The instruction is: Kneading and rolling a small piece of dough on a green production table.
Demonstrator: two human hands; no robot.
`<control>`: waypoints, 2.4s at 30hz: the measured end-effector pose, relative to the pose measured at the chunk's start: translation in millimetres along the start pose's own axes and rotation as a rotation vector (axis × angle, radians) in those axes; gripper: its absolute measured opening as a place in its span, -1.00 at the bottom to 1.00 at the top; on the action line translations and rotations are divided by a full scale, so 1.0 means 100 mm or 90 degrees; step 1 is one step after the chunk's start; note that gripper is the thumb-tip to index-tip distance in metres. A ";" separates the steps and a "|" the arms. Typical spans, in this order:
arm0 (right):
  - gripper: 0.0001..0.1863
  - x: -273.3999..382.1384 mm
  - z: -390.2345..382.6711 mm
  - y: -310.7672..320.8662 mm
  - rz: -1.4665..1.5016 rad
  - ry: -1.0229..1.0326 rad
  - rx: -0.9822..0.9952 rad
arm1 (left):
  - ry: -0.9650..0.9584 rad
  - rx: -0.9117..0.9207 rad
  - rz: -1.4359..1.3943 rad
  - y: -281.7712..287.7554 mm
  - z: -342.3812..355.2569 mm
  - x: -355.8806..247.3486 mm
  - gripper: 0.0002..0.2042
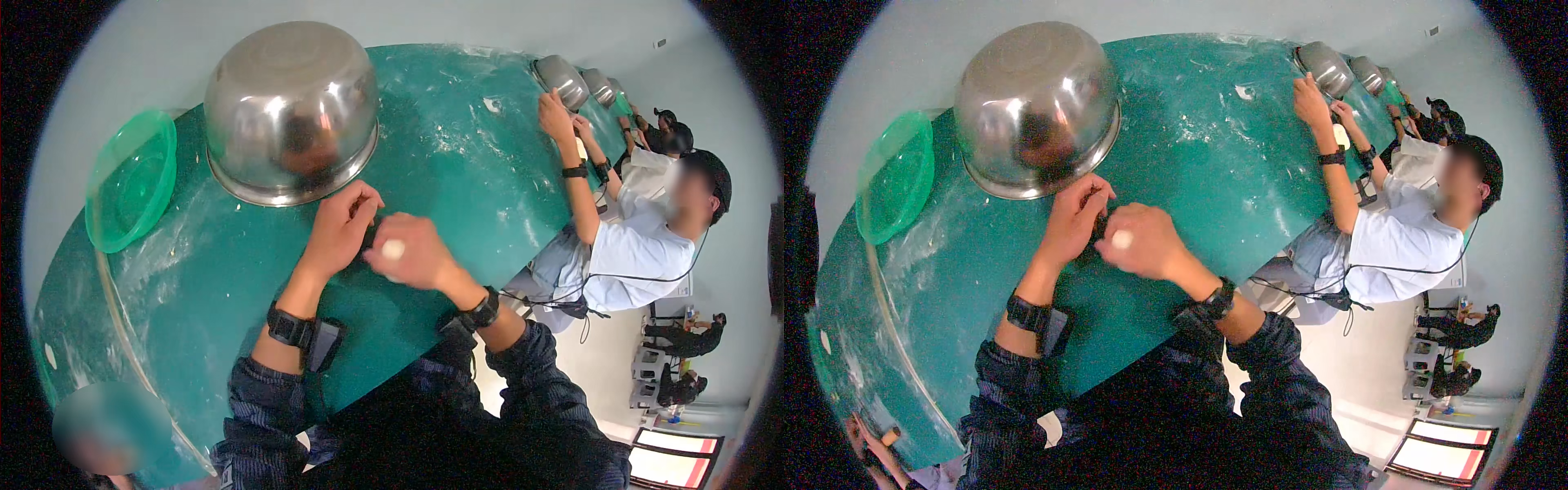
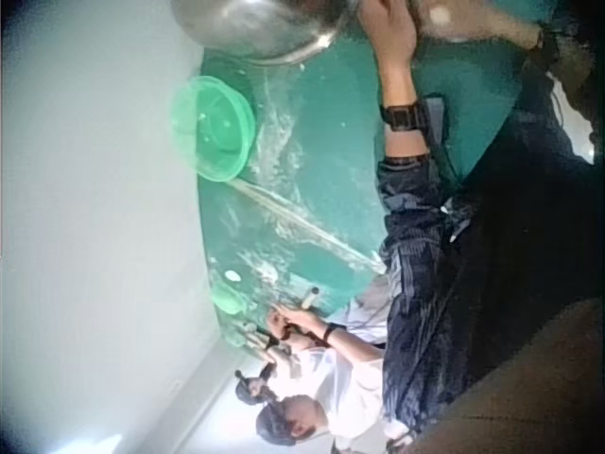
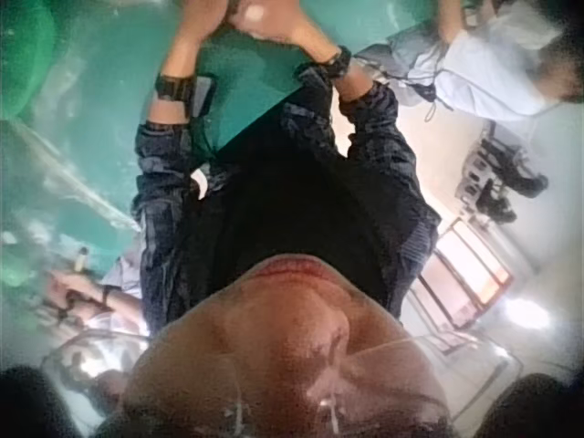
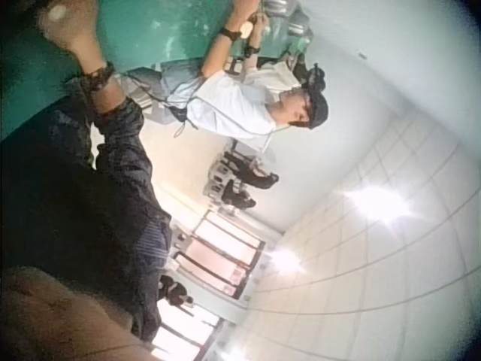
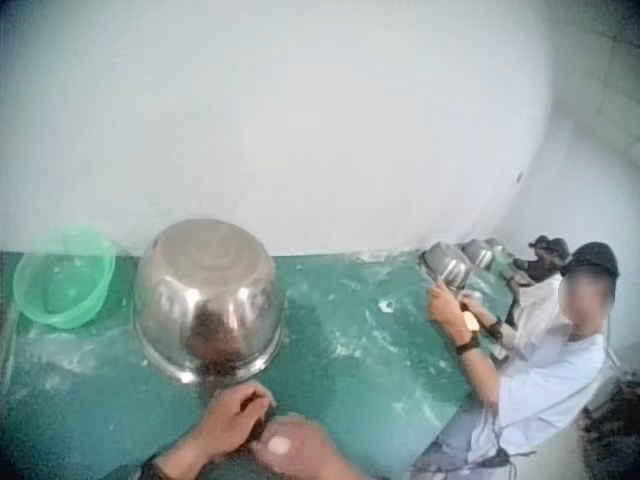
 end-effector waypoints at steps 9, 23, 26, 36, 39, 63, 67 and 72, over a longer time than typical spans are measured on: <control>-0.30 -0.22 -1.08 0.37 0.114 -0.082 -0.321 | 0.036 -0.002 -0.022 0.00 -0.06 -0.01 -0.83; -0.68 1.04 -0.53 -0.09 -0.196 0.174 -0.206 | 0.011 0.007 -0.015 -0.04 -0.05 -0.01 -0.84; -0.73 0.78 -0.17 -0.13 -0.144 0.154 -0.127 | 0.007 -0.023 -0.045 0.01 0.00 -0.03 -0.83; -0.26 -0.56 -0.24 0.17 0.584 -0.064 -0.217 | 0.008 -0.013 -0.045 0.02 -0.02 0.03 -0.83; -0.11 -0.94 -0.70 0.42 0.522 -0.069 -0.251 | -0.001 0.003 -0.017 -0.03 -0.01 0.01 -0.81; -0.70 -0.25 0.04 0.23 0.139 -0.064 -0.106 | -0.075 -0.005 0.041 -0.08 -0.02 -0.15 -0.82; -0.50 -0.63 -0.30 0.30 0.452 -0.135 -0.264 | -0.002 0.028 0.047 -0.03 -0.05 -0.03 -0.83; -0.18 -0.50 -1.15 0.24 0.440 -0.140 -0.257 | 0.021 0.026 0.047 -0.03 -0.05 0.00 -0.84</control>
Point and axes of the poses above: each hand's wrist, its own z-axis towards the middle knuckle, its own y-axis out of the back of the hand, x = y × z, the point moved 10 cm from there along z, towards the middle knuckle, and after that the axes turned 12 degrees about -z, right-handed, at the moved point
